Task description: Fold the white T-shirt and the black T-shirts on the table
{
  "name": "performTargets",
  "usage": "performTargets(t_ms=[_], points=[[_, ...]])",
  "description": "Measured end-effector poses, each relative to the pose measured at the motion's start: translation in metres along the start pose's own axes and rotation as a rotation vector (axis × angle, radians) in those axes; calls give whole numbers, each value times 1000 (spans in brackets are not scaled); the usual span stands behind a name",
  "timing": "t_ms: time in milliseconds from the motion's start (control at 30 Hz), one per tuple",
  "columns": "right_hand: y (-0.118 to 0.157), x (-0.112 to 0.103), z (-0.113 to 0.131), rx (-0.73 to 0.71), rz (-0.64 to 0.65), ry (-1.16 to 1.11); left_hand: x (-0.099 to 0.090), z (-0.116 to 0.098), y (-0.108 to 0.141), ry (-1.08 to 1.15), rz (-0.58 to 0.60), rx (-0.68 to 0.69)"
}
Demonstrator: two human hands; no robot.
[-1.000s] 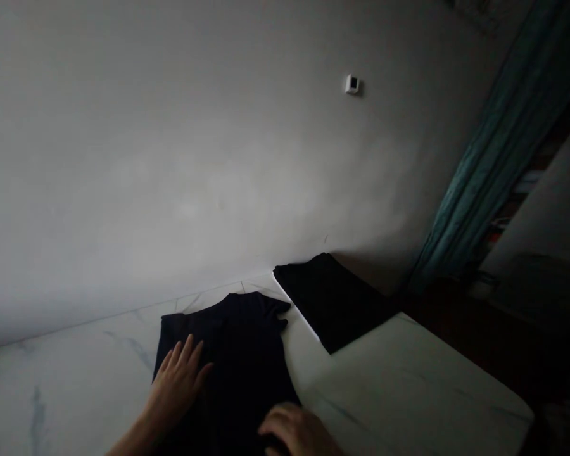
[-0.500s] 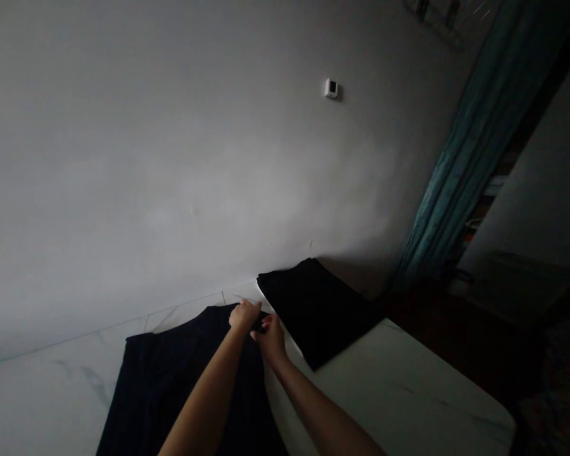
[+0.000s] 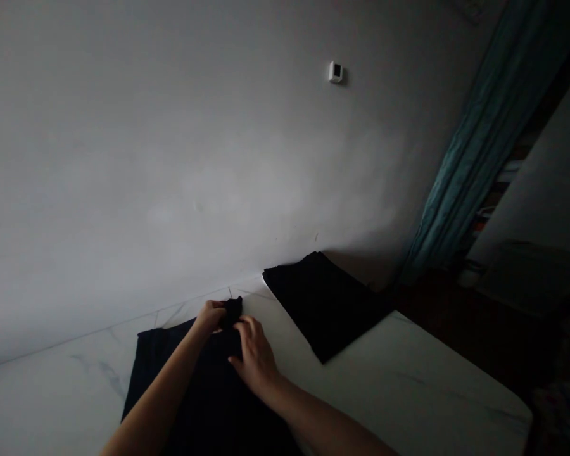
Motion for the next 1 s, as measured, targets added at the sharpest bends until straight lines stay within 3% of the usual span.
performTargets(t_ms=[133,267,433,667,867,1000], points=[[39,18,-8,202,165,177,-23,40,17,77,-24,-130],[59,13,0,220,253,225,-32,54,25,90,-46,-151],[82,-7,7,224,293,243,-36,44,25,21,-47,-79],[128,-15,9,246,351,182,-52,37,33,-197,-98,-3],[153,1,20,118,472,184,-55,24,49,-473,-214,99],[169,17,3,77,394,316,-41,-3,43,-561,-272,189]])
Point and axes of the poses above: each hand's wrist, its own y-axis away from the middle knuckle, its own x-axis out of the palm, z = x × y, the point moved 9 cm from there along -y, towards the middle knuckle, and after that the axes turned 5 degrees about z, right-handed, at the moved point
